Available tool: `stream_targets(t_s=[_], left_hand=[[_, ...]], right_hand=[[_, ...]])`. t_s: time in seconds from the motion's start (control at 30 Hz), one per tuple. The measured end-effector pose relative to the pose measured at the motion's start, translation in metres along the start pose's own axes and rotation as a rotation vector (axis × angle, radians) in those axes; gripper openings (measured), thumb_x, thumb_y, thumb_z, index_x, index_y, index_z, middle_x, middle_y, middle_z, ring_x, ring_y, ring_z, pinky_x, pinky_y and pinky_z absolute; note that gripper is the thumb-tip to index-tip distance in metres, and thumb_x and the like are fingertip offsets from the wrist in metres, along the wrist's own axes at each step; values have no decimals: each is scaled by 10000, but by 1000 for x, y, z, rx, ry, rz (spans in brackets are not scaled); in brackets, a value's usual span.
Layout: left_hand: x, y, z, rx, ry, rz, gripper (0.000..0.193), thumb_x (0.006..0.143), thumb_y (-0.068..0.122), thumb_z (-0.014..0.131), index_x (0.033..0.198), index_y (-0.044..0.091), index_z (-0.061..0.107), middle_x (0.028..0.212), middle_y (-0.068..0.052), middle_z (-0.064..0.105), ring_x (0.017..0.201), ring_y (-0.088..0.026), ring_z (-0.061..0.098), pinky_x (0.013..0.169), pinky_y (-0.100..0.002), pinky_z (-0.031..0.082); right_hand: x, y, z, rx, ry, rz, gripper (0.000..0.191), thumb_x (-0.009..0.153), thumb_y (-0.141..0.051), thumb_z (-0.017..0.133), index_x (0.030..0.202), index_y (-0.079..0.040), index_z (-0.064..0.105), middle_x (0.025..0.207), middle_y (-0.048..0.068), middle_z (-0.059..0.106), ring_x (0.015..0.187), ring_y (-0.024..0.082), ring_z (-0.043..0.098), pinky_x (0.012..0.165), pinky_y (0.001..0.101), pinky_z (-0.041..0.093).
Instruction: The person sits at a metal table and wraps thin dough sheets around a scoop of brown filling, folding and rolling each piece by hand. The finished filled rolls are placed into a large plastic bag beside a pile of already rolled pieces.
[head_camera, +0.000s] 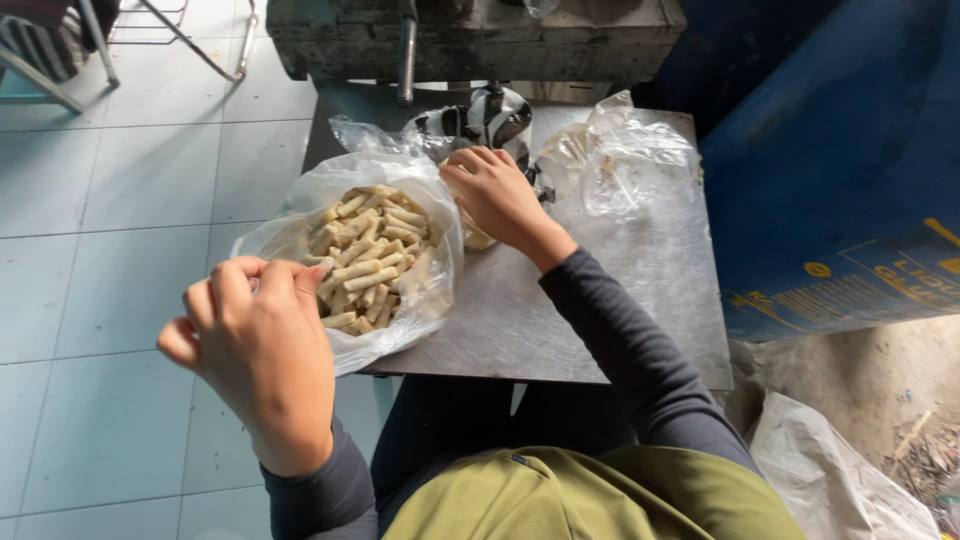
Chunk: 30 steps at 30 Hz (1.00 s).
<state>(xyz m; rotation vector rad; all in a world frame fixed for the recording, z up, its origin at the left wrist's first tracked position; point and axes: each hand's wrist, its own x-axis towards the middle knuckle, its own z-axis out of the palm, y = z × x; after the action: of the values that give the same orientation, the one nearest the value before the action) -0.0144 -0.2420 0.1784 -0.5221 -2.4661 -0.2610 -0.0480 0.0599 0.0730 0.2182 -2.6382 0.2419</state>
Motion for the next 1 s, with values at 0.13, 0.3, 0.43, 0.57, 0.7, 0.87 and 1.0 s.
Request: stream_targets(t_s=[0.13,0.3,0.43,0.57,0.7,0.87,1.0], left_hand=[[10,-9,13,73,-100,49,214,931,397,806,862,196,781,970,29,629,999,-210,539,958,-424,331],[17,-2,19,22,-158,78,244,929,404,793,897,161,781,966,18,648,987,-214,551,953,-416,336],[12,15,14,-195,17,150,258,882,280,786,1105,153,754,1107,-20,675,1076,-240,578,959,-439,356],[-11,73,38,-894,-18,376,239,928,81,745,1151,156,702,1125,0,649,1072,-202,617,949,-381,478],[-32,155,98,-1012,-347,536,218,914,92,744,1126,115,698,1149,-31,628,1090,-234,611,950,-392,483],[9,238,180,-647,80,471,1005,682,395,876,1500,98,373,1465,-229,425,1338,-376,473,1061,-514,437],[82,273,217,-806,-199,99,1242,673,640,916,1533,57,235,1470,-294,383,1302,-449,464,1039,-536,427]], right_hand=[[20,8,23,-74,-264,59,137,883,-19,633,994,-39,712,1147,81,673,1179,267,592,1010,394,448],[23,21,34,339,-8,333,176,924,-71,647,1074,-35,732,1096,79,722,1069,212,684,944,331,529],[12,43,20,1040,206,706,219,957,-115,676,1155,-24,693,1065,66,748,976,162,718,871,296,594],[-38,63,-5,1647,338,677,229,1026,-92,655,1233,5,669,1144,71,702,1058,163,659,951,320,533],[-120,86,-46,1908,517,865,250,1016,-145,593,1252,-71,619,1162,59,690,1072,188,674,959,349,548],[-244,108,-115,1829,1029,1049,265,1042,-195,601,1269,-61,617,1202,84,715,1126,237,692,958,409,537],[-326,99,-139,1686,1196,1119,272,1059,-224,621,1294,-87,626,1223,64,720,1134,223,692,938,403,521]])
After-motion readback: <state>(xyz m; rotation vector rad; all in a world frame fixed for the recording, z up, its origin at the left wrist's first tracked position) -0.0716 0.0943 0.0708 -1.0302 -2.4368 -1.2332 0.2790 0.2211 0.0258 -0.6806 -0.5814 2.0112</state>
